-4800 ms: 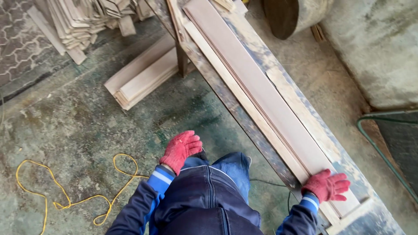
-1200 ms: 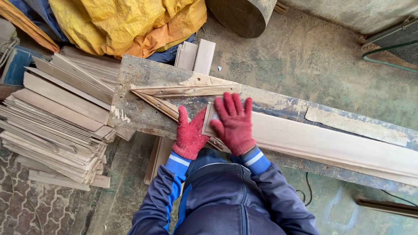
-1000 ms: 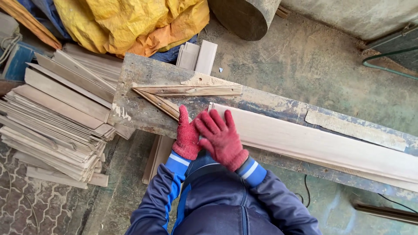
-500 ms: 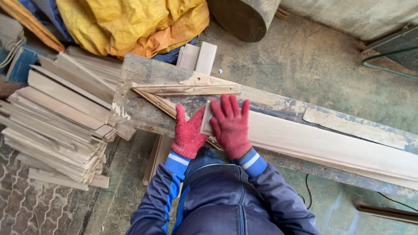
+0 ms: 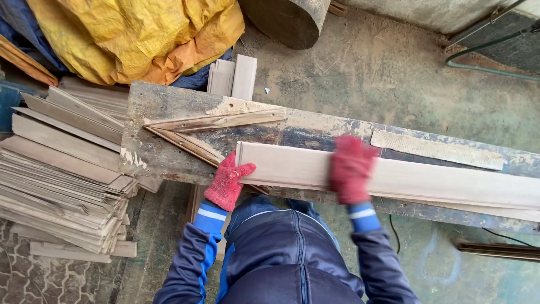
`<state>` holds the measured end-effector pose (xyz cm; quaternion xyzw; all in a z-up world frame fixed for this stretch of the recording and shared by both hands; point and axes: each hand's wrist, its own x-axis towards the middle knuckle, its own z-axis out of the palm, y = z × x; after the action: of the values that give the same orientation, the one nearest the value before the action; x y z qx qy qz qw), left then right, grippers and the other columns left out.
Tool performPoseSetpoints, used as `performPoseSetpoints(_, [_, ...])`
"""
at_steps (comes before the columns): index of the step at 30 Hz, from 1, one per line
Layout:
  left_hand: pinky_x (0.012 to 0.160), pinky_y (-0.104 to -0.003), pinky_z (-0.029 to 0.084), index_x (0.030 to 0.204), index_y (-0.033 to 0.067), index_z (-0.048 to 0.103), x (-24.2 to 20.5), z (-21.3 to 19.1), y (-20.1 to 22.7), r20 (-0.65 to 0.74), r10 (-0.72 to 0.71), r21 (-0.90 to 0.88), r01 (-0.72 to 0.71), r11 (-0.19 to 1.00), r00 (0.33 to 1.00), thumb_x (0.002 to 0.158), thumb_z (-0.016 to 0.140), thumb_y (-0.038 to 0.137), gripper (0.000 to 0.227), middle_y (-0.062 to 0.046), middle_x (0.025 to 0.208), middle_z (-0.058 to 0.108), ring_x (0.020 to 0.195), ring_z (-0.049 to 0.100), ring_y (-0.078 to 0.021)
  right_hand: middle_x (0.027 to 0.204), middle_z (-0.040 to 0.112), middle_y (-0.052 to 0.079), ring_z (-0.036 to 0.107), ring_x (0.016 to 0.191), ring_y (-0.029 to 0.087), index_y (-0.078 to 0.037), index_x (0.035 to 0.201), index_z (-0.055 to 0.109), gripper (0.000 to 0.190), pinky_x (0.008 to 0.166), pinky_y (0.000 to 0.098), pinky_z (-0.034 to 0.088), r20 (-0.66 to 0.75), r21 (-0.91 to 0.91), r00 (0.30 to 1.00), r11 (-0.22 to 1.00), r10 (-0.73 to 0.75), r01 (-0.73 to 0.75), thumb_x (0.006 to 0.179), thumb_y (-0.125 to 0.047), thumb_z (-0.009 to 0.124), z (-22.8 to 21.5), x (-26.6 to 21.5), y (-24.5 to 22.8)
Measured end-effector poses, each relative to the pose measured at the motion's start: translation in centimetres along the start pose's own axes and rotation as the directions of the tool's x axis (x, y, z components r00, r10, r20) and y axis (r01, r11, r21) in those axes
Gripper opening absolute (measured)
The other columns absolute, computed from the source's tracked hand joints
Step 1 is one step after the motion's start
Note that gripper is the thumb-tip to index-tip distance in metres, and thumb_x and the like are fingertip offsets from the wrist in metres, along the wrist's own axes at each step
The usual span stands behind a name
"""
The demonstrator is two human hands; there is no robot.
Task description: The recorder sands a long wood plank using an electric orbital sander and then switches to manual sanding with a piece of sandpaper.
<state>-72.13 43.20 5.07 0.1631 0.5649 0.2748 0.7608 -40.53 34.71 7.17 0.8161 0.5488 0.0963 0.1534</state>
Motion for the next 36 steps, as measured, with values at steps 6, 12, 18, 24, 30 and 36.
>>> performPoseSetpoints(6, [0.088, -0.031, 0.060, 0.138, -0.0007, 0.062, -0.7, -1.4, -0.6, 0.243, 0.311, 0.205, -0.362, 0.910, 0.919, 0.082, 0.072, -0.005, 0.056, -0.014, 0.125, 0.073, 0.108, 0.071, -0.0226, 0.145, 0.057, 0.004, 0.048, 0.140, 0.026, -0.035, 0.149, 0.049, 0.060, 0.126, 0.0591, 0.013, -0.214, 0.518, 0.841, 0.672, -0.497, 0.529, 0.094, -0.059, 0.050, -7.3, 0.4, -13.7])
performPoseSetpoints(12, [0.099, -0.047, 0.058, 0.141, 0.0088, 0.061, 0.8, -2.4, -2.9, -0.027, 0.140, 0.007, -0.140, 0.990, 0.990, 0.067, 0.080, -0.008, 0.078, -0.017, 0.117, 0.072, 0.110, 0.071, -0.0339, 0.136, 0.065, 0.004, 0.057, 0.131, 0.024, -0.031, 0.144, 0.059, 0.057, 0.123, 0.0559, 0.021, -0.226, 0.555, 0.874, 0.680, -0.430, 0.479, 0.090, -0.049, 0.063, -0.9, -0.1, -1.5])
performPoseSetpoints(18, [0.093, -0.042, 0.059, 0.137, 0.0106, 0.068, -0.2, -0.4, -1.9, -0.248, 0.119, 0.156, -0.082, 0.984, 0.961, 0.063, 0.088, 0.005, 0.076, -0.020, 0.114, 0.071, 0.103, 0.069, -0.0294, 0.141, 0.065, 0.000, 0.054, 0.138, 0.024, -0.038, 0.153, 0.053, 0.052, 0.128, 0.0571, 0.016, -0.046, 0.383, 0.993, 0.916, -0.107, 0.117, 0.107, -0.055, 0.037, 7.8, -2.4, 11.8])
performPoseSetpoints(24, [0.092, -0.044, 0.059, 0.136, 0.0117, 0.068, 0.1, -0.3, -2.3, -0.282, 0.179, 0.163, -0.137, 0.977, 0.942, 0.060, 0.088, 0.007, 0.079, -0.021, 0.113, 0.070, 0.101, 0.070, -0.0311, 0.114, 0.077, 0.002, 0.069, 0.114, 0.018, -0.026, 0.143, 0.064, 0.044, 0.119, 0.0436, 0.033, -0.269, 0.751, 0.934, 0.556, -0.236, 0.357, 0.100, -0.035, 0.056, -1.6, 1.1, -5.1])
performPoseSetpoints(30, [0.087, -0.042, 0.061, 0.123, 0.0052, 0.073, -1.4, 1.0, -0.8, -0.249, 0.188, 0.274, -0.117, 0.955, 0.950, 0.059, 0.086, 0.005, 0.065, -0.019, 0.102, 0.072, 0.095, 0.069, -0.0263, 0.118, 0.073, 0.004, 0.072, 0.110, 0.026, -0.031, 0.140, 0.057, 0.050, 0.102, 0.0453, 0.050, -0.146, 0.765, 0.787, 0.436, -0.599, 0.474, 0.106, -0.058, 0.033, -5.8, 2.9, -11.3])
performPoseSetpoints(36, [0.085, -0.042, 0.061, 0.120, 0.0095, 0.074, 2.9, -3.0, -5.7, -0.289, 0.164, 0.110, -0.138, 0.984, 0.943, 0.057, 0.085, 0.007, 0.065, -0.012, 0.100, 0.070, 0.092, 0.070, -0.0241, 0.116, 0.077, 0.008, 0.068, 0.113, 0.040, -0.032, 0.120, 0.075, 0.045, 0.104, 0.0534, 0.051, 0.540, 0.669, 0.751, 0.736, -0.381, -0.108, 0.103, -0.059, 0.043, -1.4, 3.0, 5.1])
